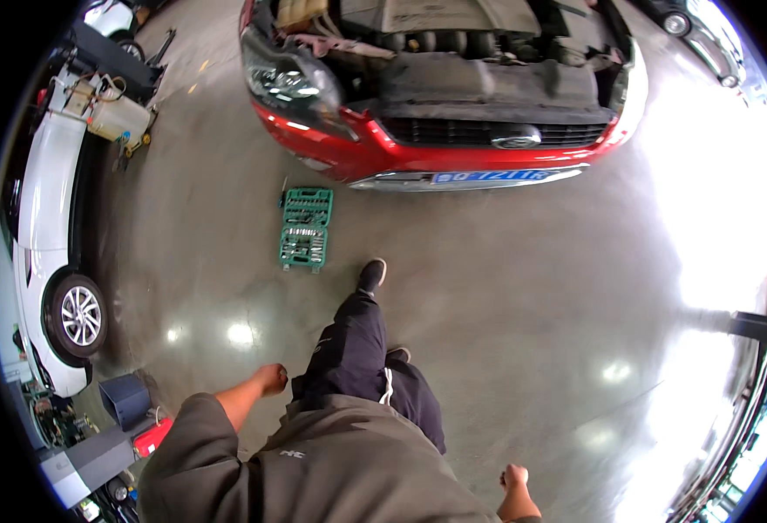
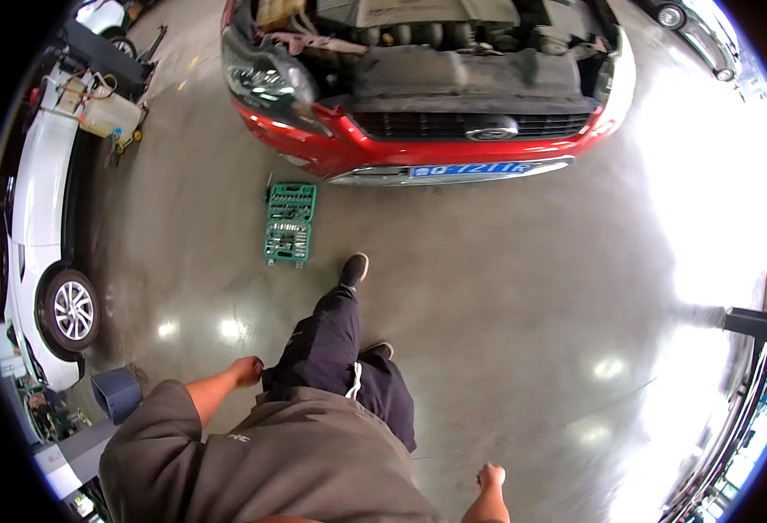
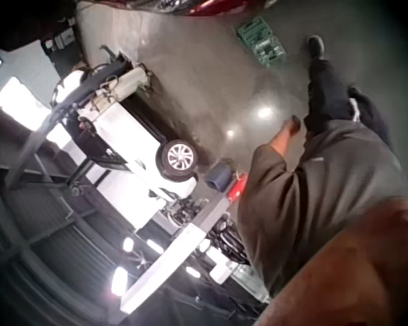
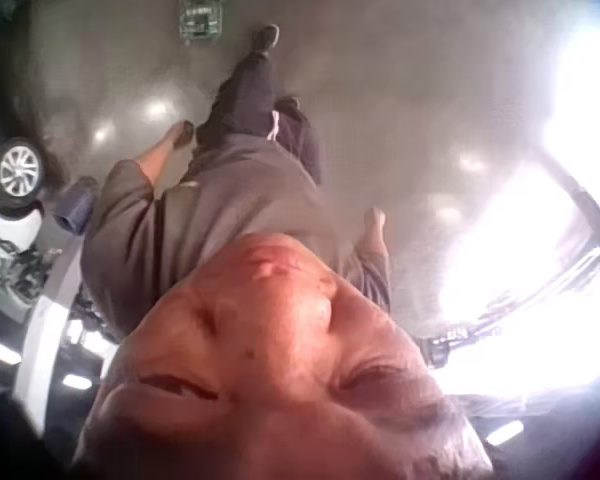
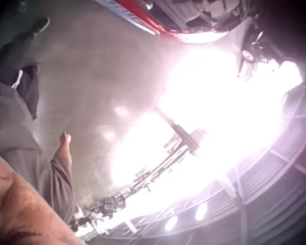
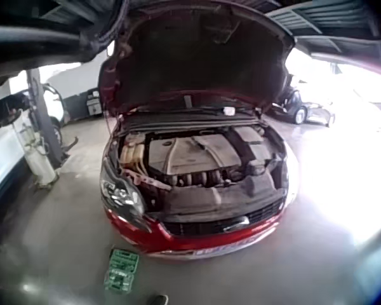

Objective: The person loosens a car headlight by hand, removes fasteners under the hood using a screwdriver and by hand, and unscrews fasteners from the wheel well liner using a screwdriver.

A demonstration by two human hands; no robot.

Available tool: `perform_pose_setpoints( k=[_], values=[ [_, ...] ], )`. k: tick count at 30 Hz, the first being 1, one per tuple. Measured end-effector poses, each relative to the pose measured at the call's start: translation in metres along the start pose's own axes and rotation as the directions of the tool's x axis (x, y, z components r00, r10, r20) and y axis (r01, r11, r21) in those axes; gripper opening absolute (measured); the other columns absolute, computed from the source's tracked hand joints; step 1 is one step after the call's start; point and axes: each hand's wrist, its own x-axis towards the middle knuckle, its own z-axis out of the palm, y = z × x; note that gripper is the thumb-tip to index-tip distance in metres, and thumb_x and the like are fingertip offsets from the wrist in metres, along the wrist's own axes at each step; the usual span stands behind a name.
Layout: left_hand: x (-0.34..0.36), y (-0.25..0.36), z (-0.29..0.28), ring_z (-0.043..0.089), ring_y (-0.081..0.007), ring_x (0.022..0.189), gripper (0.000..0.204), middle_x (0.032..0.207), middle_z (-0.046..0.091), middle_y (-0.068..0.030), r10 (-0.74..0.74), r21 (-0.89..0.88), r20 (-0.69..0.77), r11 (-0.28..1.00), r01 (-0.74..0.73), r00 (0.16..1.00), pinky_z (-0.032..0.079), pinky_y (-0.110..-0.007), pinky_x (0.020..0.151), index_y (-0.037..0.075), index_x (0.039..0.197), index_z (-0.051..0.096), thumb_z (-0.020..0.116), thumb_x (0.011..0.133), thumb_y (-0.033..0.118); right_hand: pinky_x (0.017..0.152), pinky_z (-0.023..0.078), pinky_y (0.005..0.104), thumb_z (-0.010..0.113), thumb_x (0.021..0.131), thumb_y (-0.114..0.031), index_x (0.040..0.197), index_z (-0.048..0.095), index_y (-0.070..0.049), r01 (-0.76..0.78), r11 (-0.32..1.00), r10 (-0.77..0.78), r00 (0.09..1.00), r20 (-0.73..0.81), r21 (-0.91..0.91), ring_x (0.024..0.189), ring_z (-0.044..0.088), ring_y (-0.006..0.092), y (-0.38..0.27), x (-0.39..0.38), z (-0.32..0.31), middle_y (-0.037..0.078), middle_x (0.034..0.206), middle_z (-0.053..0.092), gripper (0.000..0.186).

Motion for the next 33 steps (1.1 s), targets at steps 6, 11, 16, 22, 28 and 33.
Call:
perform_pose_setpoints(
  k=[6, 11, 16, 22, 28, 33],
  values=[
    [0.036, 0.077, 0.000, 0.068, -0.0201, 0.111, 0.026, 0.122, 0.071, -0.0060, 0.309, 0.606, 0.701, 0.216, -0.765, 0.643, 0.057, -0.037, 0.088, 0.012, 0.110, 0.073, 0.050, 0.099, 0.016, 0.048, 0.048, 0.0366, 0.056, 0.092, -0.007, 0.098, 0.060, -0.002, 0.052, 0.926, -0.032, 0.998, -0.059, 0.375, 0.056, 0.058, 0.0208, -0.012, -0.023, -0.105, 0.010, 0.076, 0.063, 0.009],
    [0.093, 0.268, -0.092, 0.074, -0.0335, 0.094, 0.026, 0.100, 0.077, -0.0127, 0.232, 0.535, 0.271, 0.771, -0.347, 0.934, 0.060, -0.046, 0.085, 0.009, 0.094, 0.080, 0.059, 0.089, 0.025, 0.064, 0.055, 0.0323, 0.064, 0.097, -0.014, 0.118, 0.067, -0.001, 0.320, 0.846, -0.434, 0.877, 0.203, 0.427, 0.073, 0.066, 0.0169, -0.207, -0.072, -0.095, 0.008, 0.092, 0.071, 0.025],
    [0.140, 0.611, -0.219, 0.067, -0.0451, 0.109, 0.032, 0.117, 0.069, -0.0275, 0.444, 0.270, -0.138, 0.877, -0.397, 0.886, 0.054, -0.051, 0.093, 0.002, 0.103, 0.072, 0.056, 0.095, 0.029, 0.068, 0.056, 0.0320, 0.060, 0.102, -0.014, 0.127, 0.065, -0.002, 0.232, 0.777, -0.485, 0.814, 0.321, 0.585, 0.078, 0.068, 0.0168, -0.283, -0.094, -0.128, 0.009, 0.101, 0.072, 0.028],
    [0.090, 0.989, -0.289, 0.070, -0.0260, 0.094, 0.024, 0.100, 0.074, -0.0152, 0.826, 0.000, -0.271, 0.513, -0.859, 0.493, 0.056, -0.038, 0.084, 0.002, 0.110, 0.068, 0.058, 0.101, 0.021, 0.059, 0.055, 0.0319, 0.060, 0.099, -0.015, 0.122, 0.065, -0.002, -0.073, 0.738, -0.153, 0.950, 0.272, 0.671, 0.070, 0.068, 0.0196, -0.259, -0.029, -0.192, 0.011, 0.096, 0.071, 0.027],
    [0.082, 1.105, -0.242, 0.070, -0.0247, 0.090, 0.023, 0.097, 0.074, -0.0129, 0.775, -0.112, -0.104, 0.613, -0.782, 0.623, 0.056, -0.037, 0.084, 0.001, 0.109, 0.068, 0.058, 0.098, 0.019, 0.054, 0.051, 0.0373, 0.062, 0.094, -0.013, 0.103, 0.068, -0.002, -0.078, 0.880, -0.117, 0.921, 0.372, 0.469, 0.064, 0.064, 0.0216, -0.289, 0.136, -0.243, 0.010, 0.085, 0.068, 0.015],
    [0.095, 0.993, -0.214, 0.069, -0.0438, 0.102, 0.031, 0.107, 0.071, -0.0269, 0.521, 0.435, 0.174, 0.720, -0.540, 0.835, 0.055, -0.051, 0.089, 0.002, 0.095, 0.073, 0.058, 0.087, 0.028, 0.050, 0.050, 0.0338, 0.059, 0.091, -0.007, 0.106, 0.067, -0.001, 0.223, 0.866, -0.356, 0.903, 0.239, 0.447, 0.060, 0.062, 0.0177, -0.563, 0.216, -0.473, 0.008, 0.078, 0.066, 0.018]
  ],
)
